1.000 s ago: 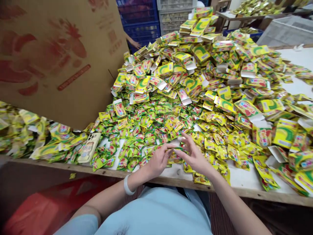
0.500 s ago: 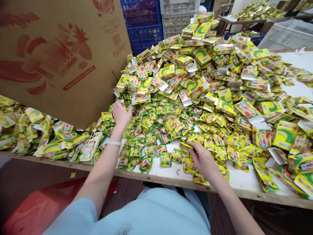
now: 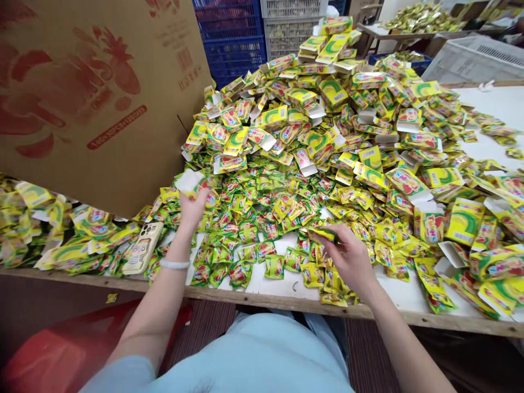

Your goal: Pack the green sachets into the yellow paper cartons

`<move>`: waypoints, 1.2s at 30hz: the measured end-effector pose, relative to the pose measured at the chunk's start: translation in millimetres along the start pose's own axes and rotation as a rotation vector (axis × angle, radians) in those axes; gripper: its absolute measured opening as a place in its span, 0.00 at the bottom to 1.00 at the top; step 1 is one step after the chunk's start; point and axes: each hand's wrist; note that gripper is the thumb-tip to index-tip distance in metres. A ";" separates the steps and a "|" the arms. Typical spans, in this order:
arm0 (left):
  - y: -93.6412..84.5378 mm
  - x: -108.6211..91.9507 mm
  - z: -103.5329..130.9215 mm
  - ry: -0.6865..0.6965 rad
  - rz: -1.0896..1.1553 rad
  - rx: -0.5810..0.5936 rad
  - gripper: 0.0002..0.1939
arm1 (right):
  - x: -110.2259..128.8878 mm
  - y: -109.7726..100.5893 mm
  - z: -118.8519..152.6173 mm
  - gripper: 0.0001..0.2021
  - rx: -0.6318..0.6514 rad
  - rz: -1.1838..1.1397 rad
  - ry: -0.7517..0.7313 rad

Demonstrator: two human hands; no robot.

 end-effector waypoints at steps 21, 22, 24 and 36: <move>19.8 -96.5 161.8 0.171 0.528 1.266 0.45 | 74.1 -7.9 -15.7 0.17 0.523 0.246 -0.075; 20.3 -96.8 164.0 0.179 0.515 1.271 0.45 | 74.1 -6.7 -14.0 0.17 0.513 0.252 -0.063; 21.4 -97.3 167.9 0.198 0.491 1.269 0.44 | 73.2 -3.6 -9.1 0.16 0.499 0.269 -0.046; 19.7 -86.5 194.7 0.180 0.472 1.561 0.53 | 51.7 -9.2 47.9 0.13 0.499 -0.086 -0.017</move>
Point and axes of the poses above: each hand's wrist, its own z-axis away from the middle knuckle, its own y-axis out of the palm, x = y × z, and after that the axes turned 6 degrees about -z, right-handed
